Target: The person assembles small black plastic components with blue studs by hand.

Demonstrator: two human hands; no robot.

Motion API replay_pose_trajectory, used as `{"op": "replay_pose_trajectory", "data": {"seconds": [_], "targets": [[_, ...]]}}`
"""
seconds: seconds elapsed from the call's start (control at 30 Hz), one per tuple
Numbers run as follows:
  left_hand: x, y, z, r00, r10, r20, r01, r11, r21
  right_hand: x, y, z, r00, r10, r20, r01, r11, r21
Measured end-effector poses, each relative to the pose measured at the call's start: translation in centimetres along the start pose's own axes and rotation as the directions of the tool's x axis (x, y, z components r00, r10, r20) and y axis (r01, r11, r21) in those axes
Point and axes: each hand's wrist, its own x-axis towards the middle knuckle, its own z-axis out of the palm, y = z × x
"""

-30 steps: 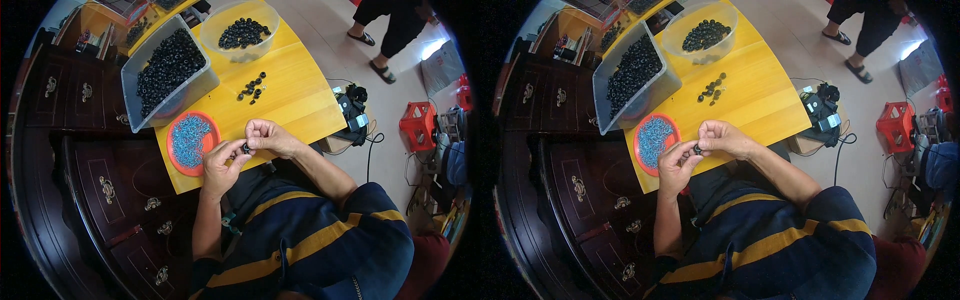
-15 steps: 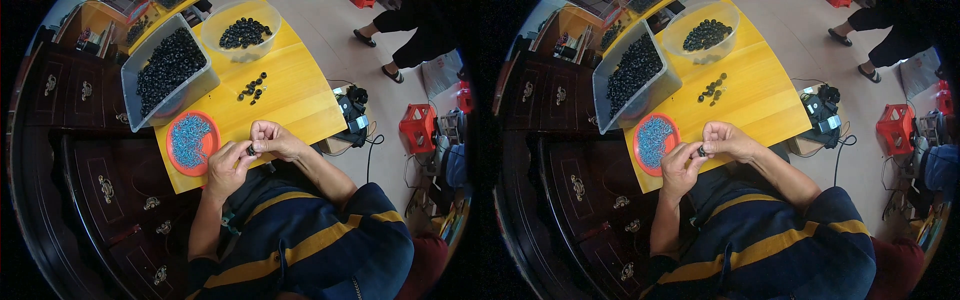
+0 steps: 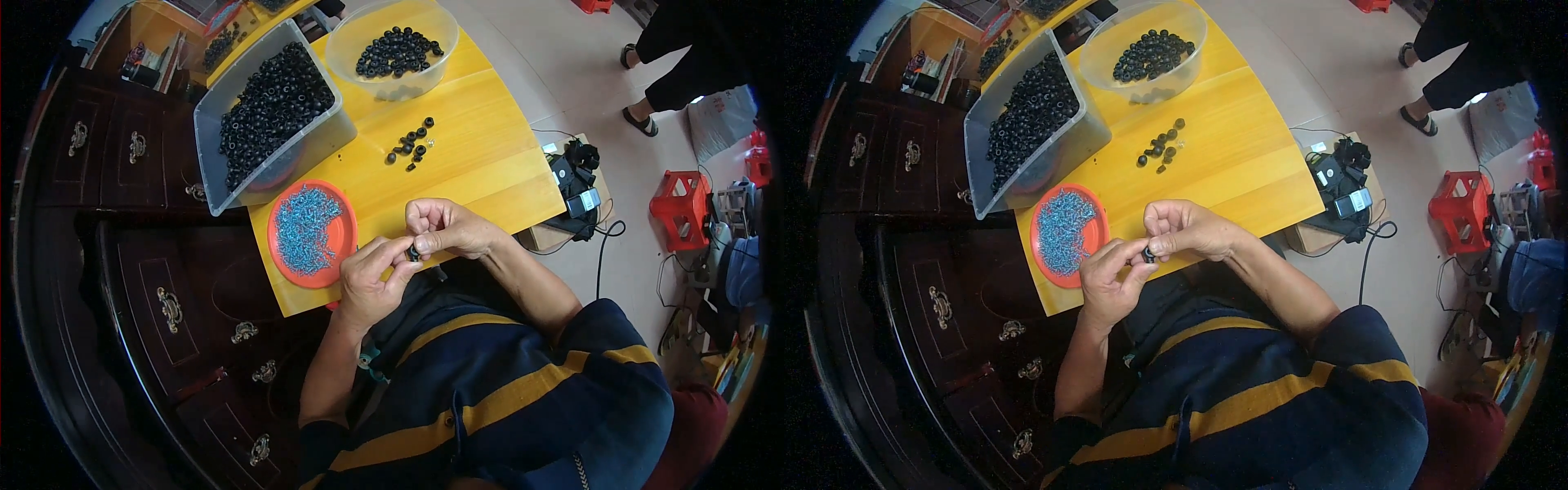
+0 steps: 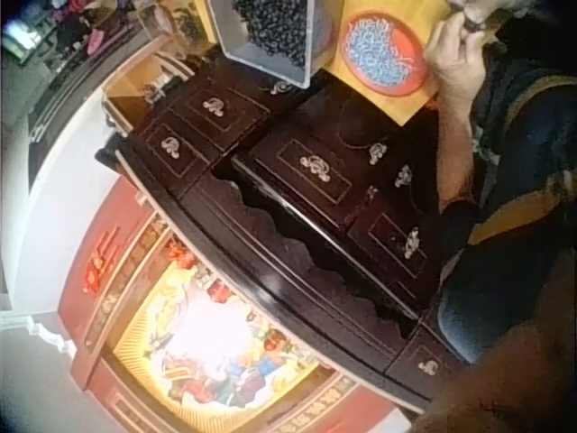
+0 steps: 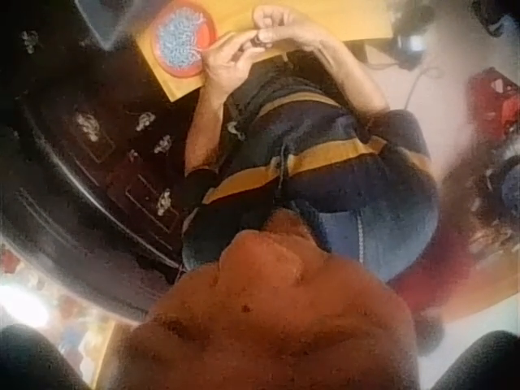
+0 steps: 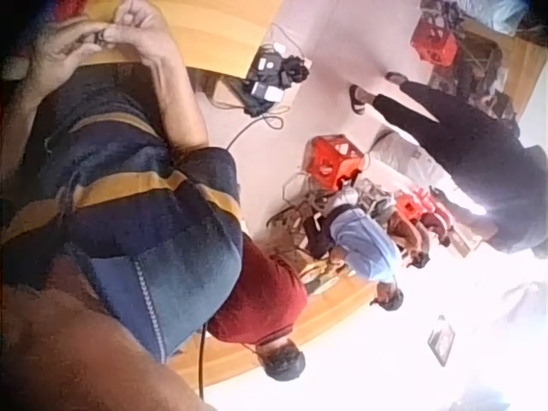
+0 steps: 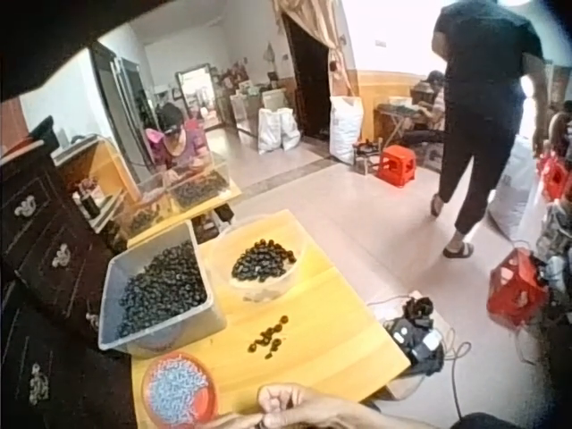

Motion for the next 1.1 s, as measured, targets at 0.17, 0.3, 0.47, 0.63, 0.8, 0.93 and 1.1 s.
{"op": "replay_pose_trajectory", "data": {"seconds": [0.17, 0.3, 0.47, 0.63, 0.8, 0.93, 1.1], "targets": [[0.0, -0.1, 0.1, 1.000, 0.011, -0.014, -0.011, 1.000, -0.016, 0.1, -0.4, 0.5, 1.000, 0.016, 0.014, -0.016, 0.999, 0.043], [0.0, -0.3, -0.4, 0.999, -0.031, -0.011, 0.031, 0.999, -0.020, 0.7, -0.4, 0.3, 1.000, 0.009, 0.015, -0.009, 1.000, -0.017], [0.3, 0.9, -0.4, 1.000, -0.021, -0.003, 0.021, 0.999, 0.039, 0.9, -1.3, 0.2, 0.998, 0.035, 0.044, -0.031, 0.995, -0.094], [0.4, 0.6, -0.6, 0.999, 0.033, 0.010, -0.034, 0.993, 0.113, 1.2, -0.9, -0.2, 0.998, 0.019, 0.064, -0.014, 0.997, -0.081], [0.8, 0.8, -0.2, 0.992, 0.115, -0.052, -0.109, 0.988, 0.107, 0.9, -0.6, 0.5, 0.999, -0.040, 0.005, 0.040, 0.999, -0.017], [0.2, 0.8, 0.4, 0.994, 0.094, -0.062, -0.091, 0.994, 0.054, 0.7, -1.1, 0.4, 0.998, -0.032, 0.055, 0.034, 0.999, -0.020], [0.1, 0.4, 0.6, 0.993, 0.075, -0.095, -0.071, 0.996, 0.045, 0.8, -1.5, 0.5, 0.999, -0.003, 0.039, 0.005, 0.999, -0.053]]}}
